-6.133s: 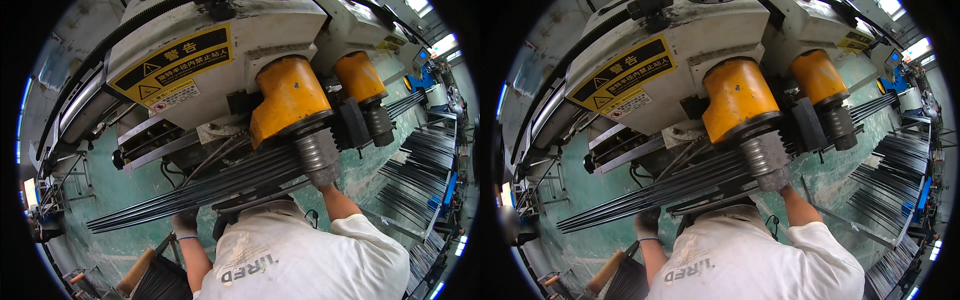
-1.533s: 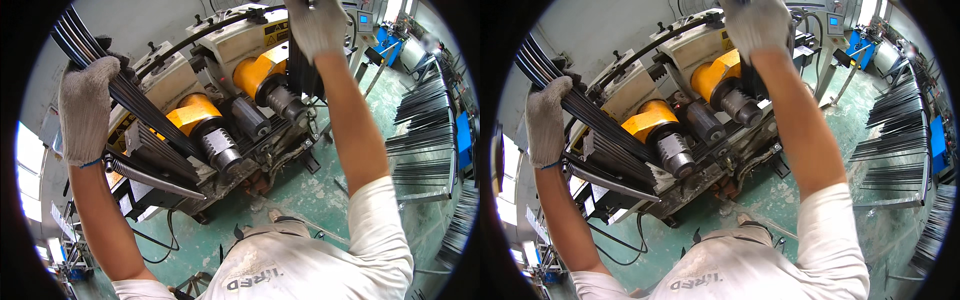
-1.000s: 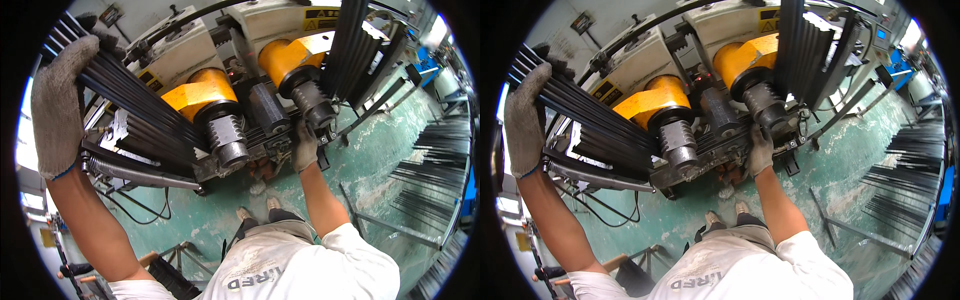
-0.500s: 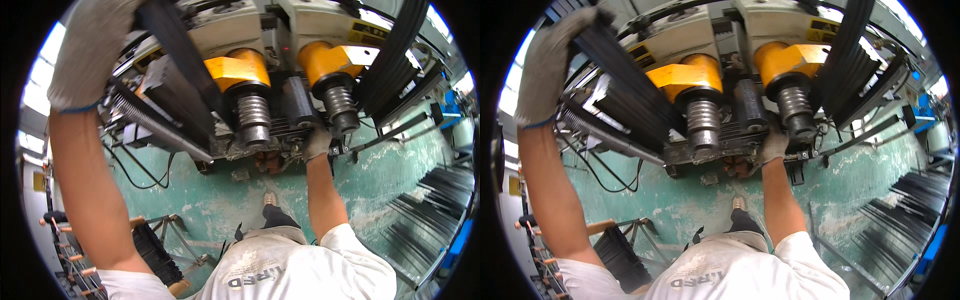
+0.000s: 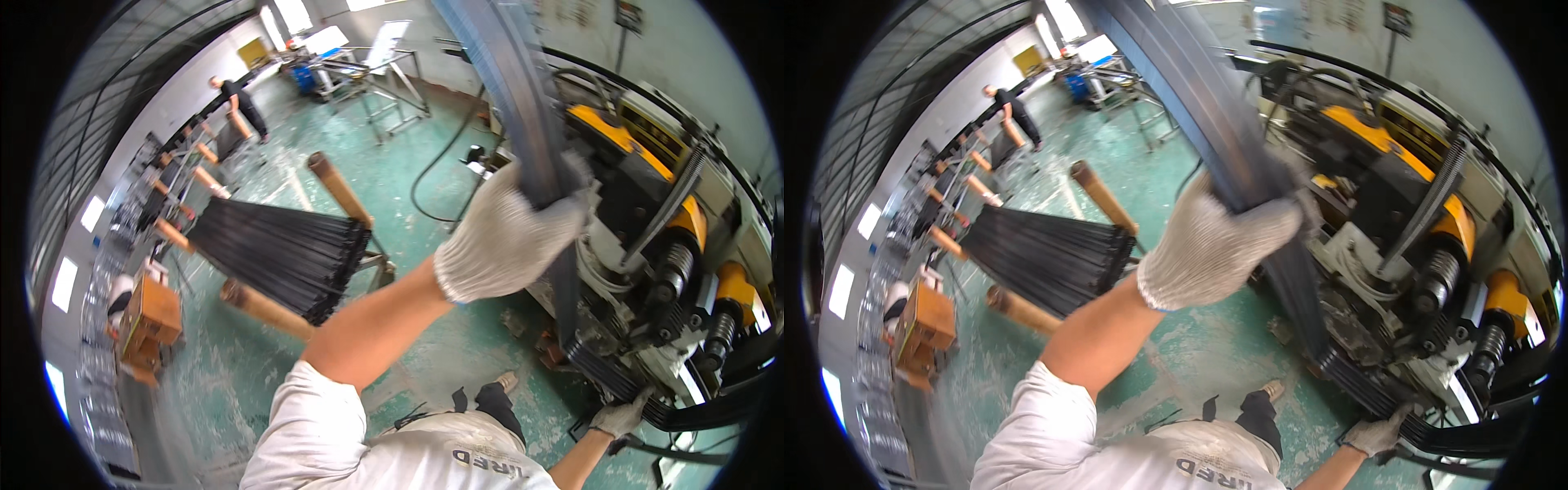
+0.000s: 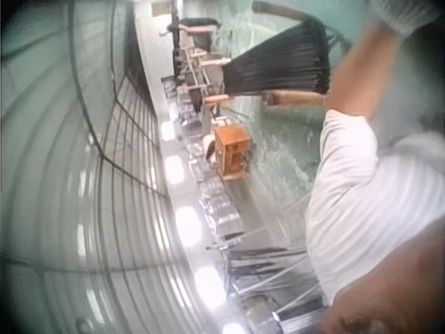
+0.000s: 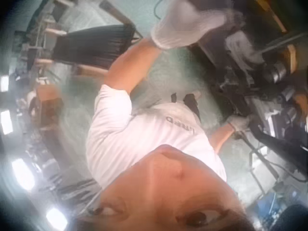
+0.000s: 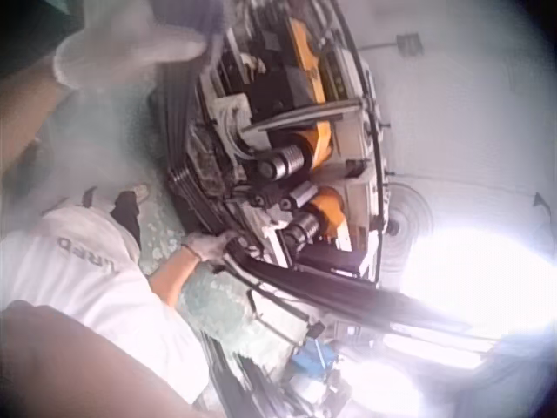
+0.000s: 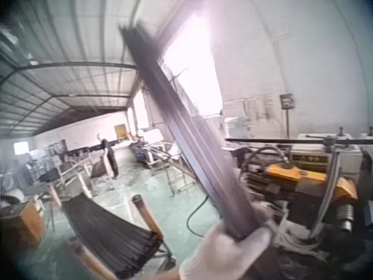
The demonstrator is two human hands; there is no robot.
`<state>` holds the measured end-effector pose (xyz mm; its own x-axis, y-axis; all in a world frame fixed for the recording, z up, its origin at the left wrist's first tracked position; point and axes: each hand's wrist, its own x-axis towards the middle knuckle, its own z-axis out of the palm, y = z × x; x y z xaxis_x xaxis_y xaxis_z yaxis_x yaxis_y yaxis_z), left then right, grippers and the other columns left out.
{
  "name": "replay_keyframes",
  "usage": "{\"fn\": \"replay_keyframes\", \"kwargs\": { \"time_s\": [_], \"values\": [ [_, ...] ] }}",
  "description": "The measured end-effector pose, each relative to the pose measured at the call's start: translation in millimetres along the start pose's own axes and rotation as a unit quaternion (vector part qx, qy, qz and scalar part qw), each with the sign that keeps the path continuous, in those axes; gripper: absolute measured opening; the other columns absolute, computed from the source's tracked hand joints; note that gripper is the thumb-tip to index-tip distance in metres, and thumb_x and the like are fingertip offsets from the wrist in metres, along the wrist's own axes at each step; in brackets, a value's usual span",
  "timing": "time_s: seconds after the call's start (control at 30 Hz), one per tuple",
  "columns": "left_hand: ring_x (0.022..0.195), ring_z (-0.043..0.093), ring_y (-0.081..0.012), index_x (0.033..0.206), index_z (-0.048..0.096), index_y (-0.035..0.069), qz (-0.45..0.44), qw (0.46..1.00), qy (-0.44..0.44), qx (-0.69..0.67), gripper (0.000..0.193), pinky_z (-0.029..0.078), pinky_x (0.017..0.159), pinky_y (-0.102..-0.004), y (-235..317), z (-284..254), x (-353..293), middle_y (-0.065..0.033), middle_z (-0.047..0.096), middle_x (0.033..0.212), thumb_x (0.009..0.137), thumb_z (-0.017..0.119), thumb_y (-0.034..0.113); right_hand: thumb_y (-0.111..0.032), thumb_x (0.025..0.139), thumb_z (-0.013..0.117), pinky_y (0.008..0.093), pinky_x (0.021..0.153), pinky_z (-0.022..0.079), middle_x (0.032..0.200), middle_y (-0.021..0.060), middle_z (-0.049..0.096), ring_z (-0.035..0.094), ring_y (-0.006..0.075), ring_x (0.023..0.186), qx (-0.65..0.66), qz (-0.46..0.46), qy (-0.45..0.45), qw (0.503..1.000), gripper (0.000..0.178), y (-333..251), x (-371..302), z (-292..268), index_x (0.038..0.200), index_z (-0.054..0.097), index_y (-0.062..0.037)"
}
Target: The person repeatedly picks up bundles of straight metal rods, feeds them into a manual bending machine, and removes the bent rods. The bent rods are then stacked on a nearby rack. The process is repeated multiple times throughout the clip.
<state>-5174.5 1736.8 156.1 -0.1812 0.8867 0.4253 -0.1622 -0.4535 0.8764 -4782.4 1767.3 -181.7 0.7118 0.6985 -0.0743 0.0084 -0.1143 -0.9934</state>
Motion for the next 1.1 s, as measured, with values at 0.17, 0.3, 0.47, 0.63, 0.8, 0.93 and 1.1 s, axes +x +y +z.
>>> {"fn": "replay_keyframes", "kwargs": {
  "time_s": [0.17,0.3,0.47,0.63,0.8,0.93,1.1],
  "values": [
    [0.101,0.08,-0.0256,0.129,0.065,-0.001,0.009,0.964,0.266,0.027,0.033,0.067,0.096,-0.0431,29.8,-129.6,-197.4,-0.0124,0.078,0.105,0.097,0.07,-0.002,-0.037,0.118,0.065,0.0438,0.105,0.058,0.133,0.018,0.078,0.073,0.0315,0.113,0.1,0.047,-0.183,0.977,0.049,-31.5,-102.5,28.2,0.132,0.077,0.009],
    [0.101,0.08,-0.0261,0.134,0.062,0.002,0.053,0.915,0.394,0.074,0.037,0.066,0.097,-0.0443,63.2,-173.3,-342.0,-0.012,0.078,0.106,0.099,0.073,-0.001,-0.036,0.114,0.07,0.0468,0.099,0.061,0.128,0.0156,0.079,0.073,0.0308,0.111,0.116,0.051,-0.269,0.955,0.046,-2.0,-168.5,74.1,0.127,0.074,0.0084],
    [0.098,0.079,-0.026,0.13,0.064,0.002,0.121,0.817,0.559,0.075,0.038,0.065,0.092,-0.0424,134.1,-176.5,-481.3,-0.0129,0.077,0.103,0.094,0.071,-0.005,-0.036,0.112,0.078,0.0447,0.089,0.062,0.108,0.014,0.077,0.072,0.0245,0.096,0.124,0.046,-0.492,0.86,0.044,-11.3,-290.5,135.6,0.122,0.075,0.0064],
    [0.097,0.079,-0.0283,0.127,0.064,-0.001,0.163,0.641,0.733,0.155,0.037,0.065,0.092,-0.0429,198.0,-117.1,-617.2,-0.0136,0.078,0.103,0.09,0.07,-0.002,-0.032,0.116,0.074,0.0417,0.088,0.062,0.111,0.0149,0.08,0.074,0.0238,0.094,0.065,-0.015,-0.647,0.76,0.043,-34.1,-471.9,134.3,0.125,0.075,0.0091],
    [0.089,0.078,-0.0349,0.126,0.061,-0.001,0.29,0.508,0.798,0.147,0.038,0.067,0.08,-0.049,258.3,-86.8,-757.3,-0.0192,0.075,0.099,0.089,0.066,-0.007,-0.035,0.113,0.078,0.0383,0.088,0.06,0.115,0.0166,0.081,0.072,0.0223,0.094,0.056,-0.196,-0.715,0.669,0.053,-55.6,-635.9,83.5,0.137,0.071,0.0125],
    [0.085,0.078,-0.0349,0.125,0.062,-0.003,0.35,0.426,0.82,0.153,0.037,0.067,0.079,-0.0484,315.3,-62.4,-838.4,-0.018,0.073,0.095,0.089,0.062,-0.011,-0.039,0.111,0.081,0.0404,0.103,0.056,0.132,0.0181,0.079,0.07,0.0253,0.109,0.185,-0.142,-0.781,0.579,0.066,-60.3,-764.1,29.0,0.142,0.067,0.0173],
    [0.088,0.076,-0.0397,0.125,0.06,-0.001,0.422,0.396,0.796,0.174,0.034,0.067,0.082,-0.0536,378.4,-51.9,-983.6,-0.0195,0.07,0.095,0.092,0.063,-0.009,-0.043,0.111,0.08,0.0404,0.109,0.053,0.134,0.0187,0.079,0.071,0.0268,0.113,0.178,-0.148,-0.846,0.48,0.067,-92.8,-925.9,-48.9,0.143,0.068,0.0148]
  ]
}}
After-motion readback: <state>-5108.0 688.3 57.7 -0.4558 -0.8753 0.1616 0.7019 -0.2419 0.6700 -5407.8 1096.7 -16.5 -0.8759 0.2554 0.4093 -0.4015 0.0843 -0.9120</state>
